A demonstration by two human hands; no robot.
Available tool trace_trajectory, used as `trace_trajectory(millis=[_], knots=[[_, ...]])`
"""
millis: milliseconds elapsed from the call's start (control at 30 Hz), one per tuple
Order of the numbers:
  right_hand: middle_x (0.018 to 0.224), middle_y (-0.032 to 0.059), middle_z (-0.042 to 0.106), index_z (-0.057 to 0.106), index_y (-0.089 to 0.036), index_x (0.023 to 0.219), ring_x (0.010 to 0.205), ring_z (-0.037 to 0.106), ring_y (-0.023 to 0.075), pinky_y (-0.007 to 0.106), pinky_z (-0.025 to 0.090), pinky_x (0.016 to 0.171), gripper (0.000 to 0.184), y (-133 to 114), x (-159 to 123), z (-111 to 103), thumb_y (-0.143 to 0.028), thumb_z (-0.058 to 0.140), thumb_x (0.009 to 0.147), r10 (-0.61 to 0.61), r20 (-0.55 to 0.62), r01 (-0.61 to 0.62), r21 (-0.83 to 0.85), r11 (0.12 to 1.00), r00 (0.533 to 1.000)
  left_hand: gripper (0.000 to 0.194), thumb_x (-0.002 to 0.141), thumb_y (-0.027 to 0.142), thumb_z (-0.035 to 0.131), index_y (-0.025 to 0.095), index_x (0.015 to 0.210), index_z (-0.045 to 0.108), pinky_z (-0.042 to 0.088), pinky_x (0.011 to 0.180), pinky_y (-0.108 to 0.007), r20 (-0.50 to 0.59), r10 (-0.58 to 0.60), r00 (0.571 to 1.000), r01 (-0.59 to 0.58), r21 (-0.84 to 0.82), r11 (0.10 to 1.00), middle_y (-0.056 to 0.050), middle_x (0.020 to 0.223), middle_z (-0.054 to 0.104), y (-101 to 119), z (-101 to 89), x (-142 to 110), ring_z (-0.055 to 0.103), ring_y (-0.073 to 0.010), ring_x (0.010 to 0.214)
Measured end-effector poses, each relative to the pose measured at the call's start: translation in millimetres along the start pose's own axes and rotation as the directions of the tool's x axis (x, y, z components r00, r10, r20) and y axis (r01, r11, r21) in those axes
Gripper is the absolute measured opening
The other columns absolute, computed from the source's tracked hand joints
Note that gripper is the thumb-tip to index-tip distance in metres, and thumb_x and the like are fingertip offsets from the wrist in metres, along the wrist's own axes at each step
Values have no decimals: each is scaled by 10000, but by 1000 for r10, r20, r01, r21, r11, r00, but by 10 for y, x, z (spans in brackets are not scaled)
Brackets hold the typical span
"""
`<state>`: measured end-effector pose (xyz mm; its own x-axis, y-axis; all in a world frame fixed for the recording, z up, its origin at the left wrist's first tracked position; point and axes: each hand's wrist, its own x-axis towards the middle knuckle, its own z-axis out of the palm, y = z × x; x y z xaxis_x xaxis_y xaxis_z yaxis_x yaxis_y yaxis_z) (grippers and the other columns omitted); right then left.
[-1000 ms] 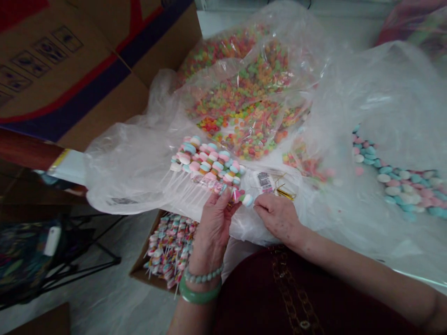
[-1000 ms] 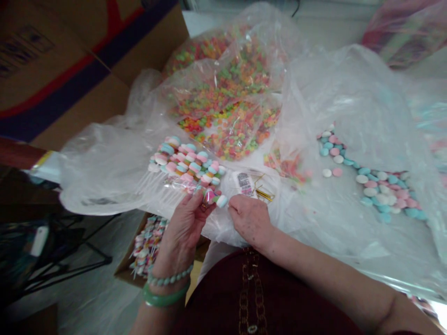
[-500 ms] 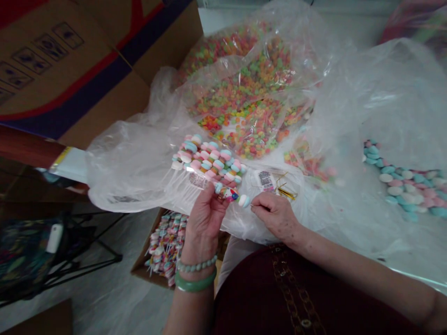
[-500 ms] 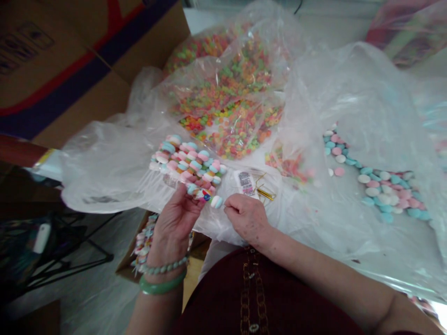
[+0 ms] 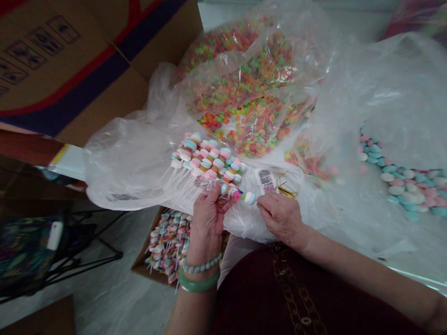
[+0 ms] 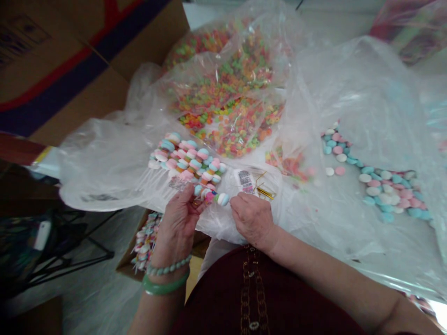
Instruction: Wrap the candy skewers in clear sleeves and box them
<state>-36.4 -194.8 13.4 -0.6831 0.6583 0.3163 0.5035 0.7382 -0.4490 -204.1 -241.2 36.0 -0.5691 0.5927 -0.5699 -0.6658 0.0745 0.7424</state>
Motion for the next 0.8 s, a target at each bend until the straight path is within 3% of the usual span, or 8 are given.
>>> trace_trajectory(millis=[200,433,500,633,800], knots=[[670,23,575,625,-180,721,652,519,137,243,352,624,255,38,23,-12,-175,441,897,-35,50,32,49,998,998,300,653,328,760,134,854,649,474,420,-186,-74,142,987,-130,140,982,-10,675,670,47,-18,-10,598,-112,488],[729,24,610,640,-188,769,701,557,132,234,378,663,212,31,69,-17,-225,476,899,23,175,-75,299,951,984,227,780,366,649,140,777,640,506,507,-204,-121,247,961,-232,125,964,3,634,656,54,-68,55,606,-109,507],[730,15,614,642,-195,776,704,560,131,236,383,665,186,25,91,-29,-229,495,885,48,201,-123,379,917,978,228,816,370,617,146,846,646,541,590,-243,-74,206,976,-206,8,978,-22,717,685,59,-78,82,646,-132,600],[703,-4,609,641,-201,764,676,553,124,234,387,655,142,-3,118,-21,-208,526,848,91,253,-206,479,853,963,309,856,434,557,142,916,638,561,764,-363,113,15,994,3,-159,987,-98,863,706,52,-68,77,682,-204,794],[679,-17,587,616,-196,711,663,542,122,232,367,636,119,-64,94,25,-198,547,807,199,299,-328,484,811,933,309,849,433,570,142,923,640,567,750,-316,129,-11,992,31,-151,988,-95,879,704,-15,-3,-10,685,-189,802]])
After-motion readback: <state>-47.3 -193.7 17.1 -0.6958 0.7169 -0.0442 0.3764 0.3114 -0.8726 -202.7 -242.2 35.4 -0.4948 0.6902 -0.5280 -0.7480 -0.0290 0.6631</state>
